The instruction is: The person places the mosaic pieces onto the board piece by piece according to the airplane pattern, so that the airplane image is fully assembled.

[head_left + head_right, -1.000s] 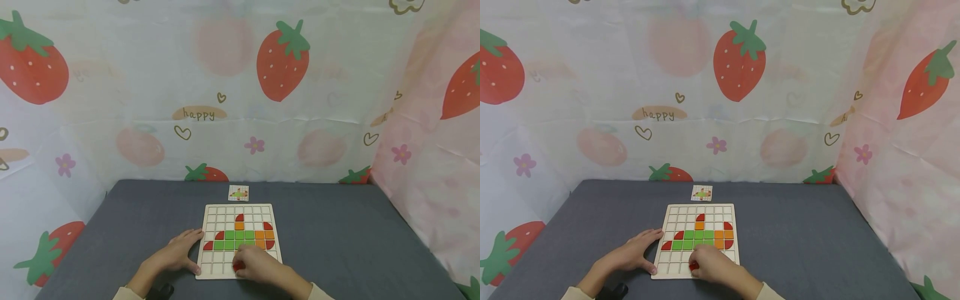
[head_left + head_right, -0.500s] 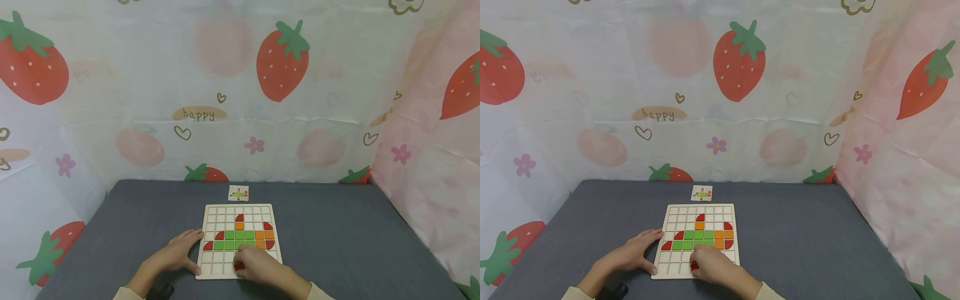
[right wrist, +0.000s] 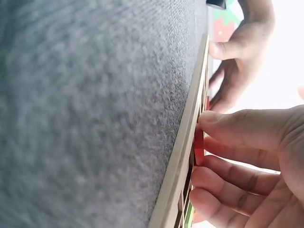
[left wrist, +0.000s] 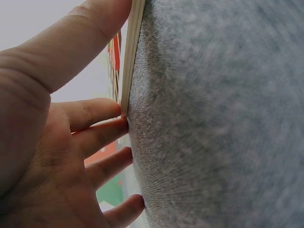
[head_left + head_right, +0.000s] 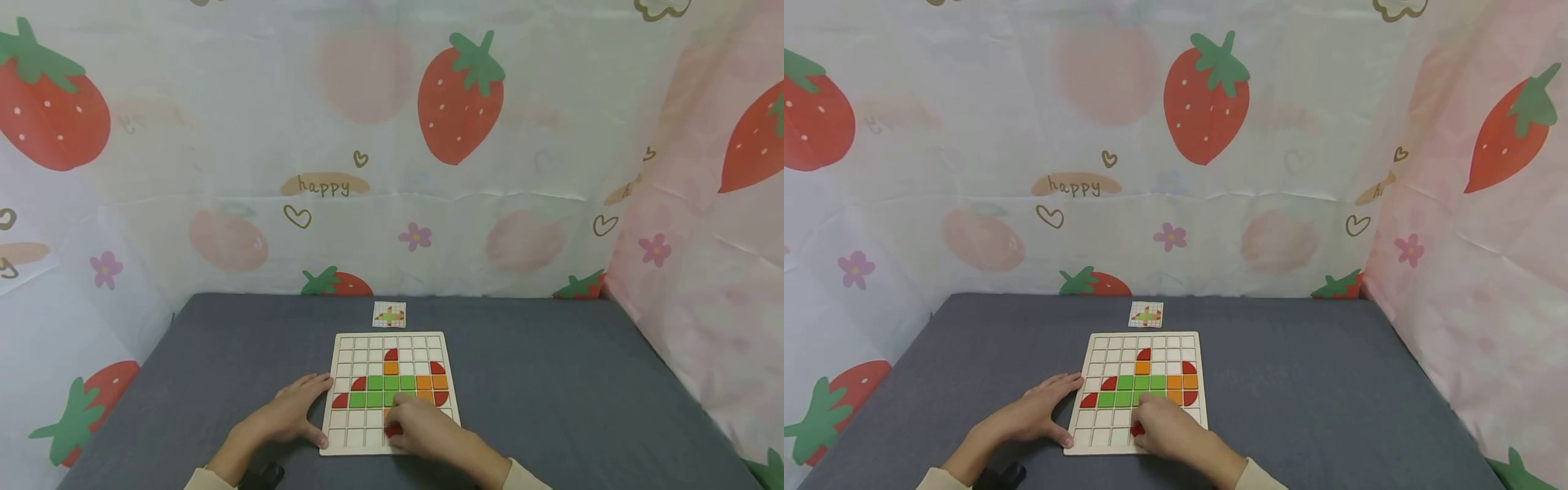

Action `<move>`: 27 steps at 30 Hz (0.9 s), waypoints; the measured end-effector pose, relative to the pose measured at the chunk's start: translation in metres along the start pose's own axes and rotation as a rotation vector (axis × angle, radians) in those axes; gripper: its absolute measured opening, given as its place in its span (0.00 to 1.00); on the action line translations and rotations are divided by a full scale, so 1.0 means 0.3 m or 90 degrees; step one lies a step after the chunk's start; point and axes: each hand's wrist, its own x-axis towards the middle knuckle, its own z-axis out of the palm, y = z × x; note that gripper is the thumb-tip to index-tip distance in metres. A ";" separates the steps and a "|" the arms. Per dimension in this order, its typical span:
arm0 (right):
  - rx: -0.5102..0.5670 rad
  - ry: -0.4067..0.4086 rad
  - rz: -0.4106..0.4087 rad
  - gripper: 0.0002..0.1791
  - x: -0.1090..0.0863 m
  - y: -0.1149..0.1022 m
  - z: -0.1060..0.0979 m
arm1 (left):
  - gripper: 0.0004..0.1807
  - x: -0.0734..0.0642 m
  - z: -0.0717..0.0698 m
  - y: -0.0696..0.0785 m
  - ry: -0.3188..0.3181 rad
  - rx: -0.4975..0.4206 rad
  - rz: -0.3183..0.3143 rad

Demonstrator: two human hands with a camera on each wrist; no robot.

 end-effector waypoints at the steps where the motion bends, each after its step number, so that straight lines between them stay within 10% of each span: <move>1: 0.001 0.002 -0.002 0.05 -0.001 0.002 -0.001 | 0.58 0.000 0.000 0.000 0.001 0.000 0.001; 27: 0.006 -0.006 -0.018 0.04 0.006 -0.007 0.000 | 0.58 0.002 -0.003 -0.002 -0.006 -0.003 0.002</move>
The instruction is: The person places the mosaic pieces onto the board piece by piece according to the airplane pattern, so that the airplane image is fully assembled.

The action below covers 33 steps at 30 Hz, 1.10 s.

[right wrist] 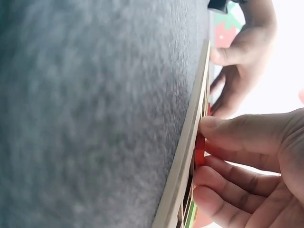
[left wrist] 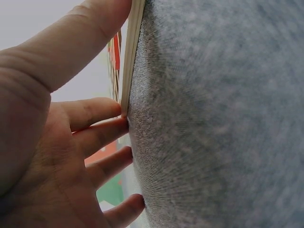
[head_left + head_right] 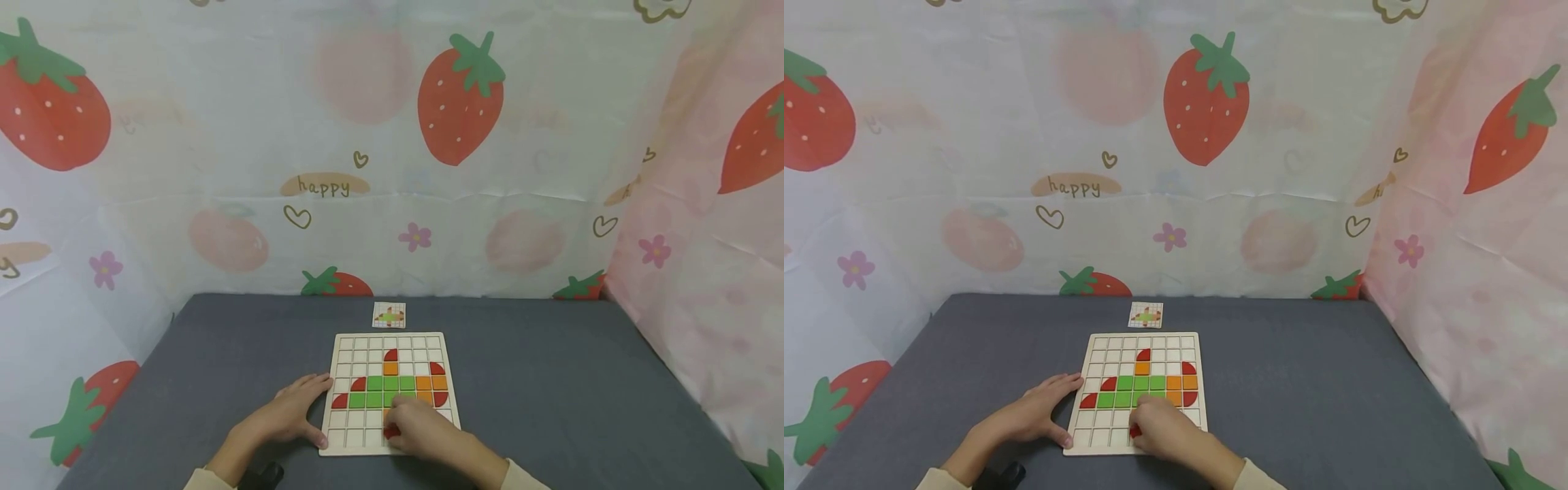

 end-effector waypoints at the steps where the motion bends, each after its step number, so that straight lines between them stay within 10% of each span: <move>1: -0.001 -0.001 -0.001 0.03 0.002 -0.001 0.001 | 0.58 0.000 0.001 -0.001 0.001 -0.001 0.001; 33: 0.063 -0.003 0.020 0.00 0.002 0.010 0.003 | 0.58 0.000 0.006 -0.008 0.003 -0.006 0.011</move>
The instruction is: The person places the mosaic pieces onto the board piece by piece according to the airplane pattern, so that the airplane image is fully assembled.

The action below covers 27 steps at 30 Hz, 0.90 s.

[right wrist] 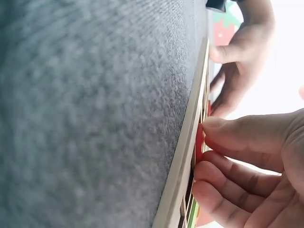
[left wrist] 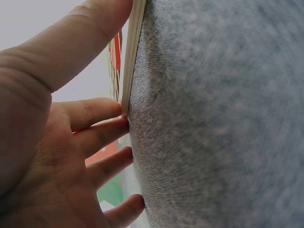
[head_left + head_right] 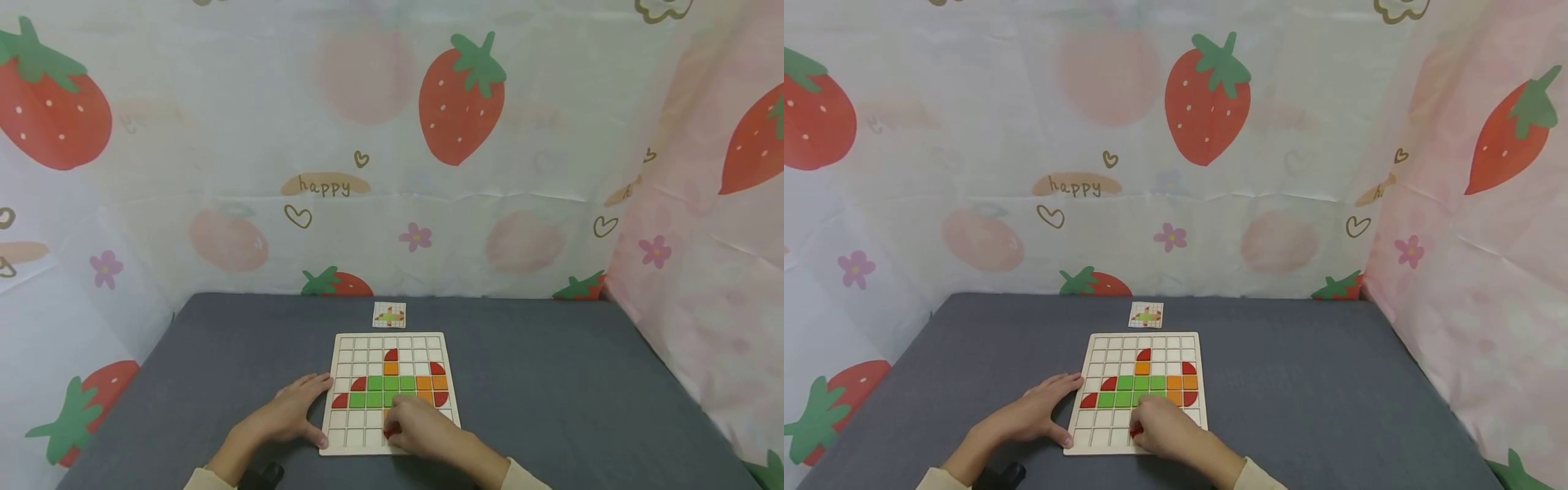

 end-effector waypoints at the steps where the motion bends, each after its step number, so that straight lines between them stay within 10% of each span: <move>1: 0.008 -0.001 0.006 0.01 -0.003 0.002 -0.002 | 0.58 0.000 0.002 -0.002 0.000 0.001 0.001; 11: 0.146 0.040 0.034 0.06 -0.016 0.112 -0.071 | 0.57 0.008 0.002 0.004 0.014 0.006 0.006; 27: 0.152 0.190 0.130 0.23 -0.061 0.249 -0.128 | 0.57 -0.011 0.012 0.006 0.012 0.017 0.021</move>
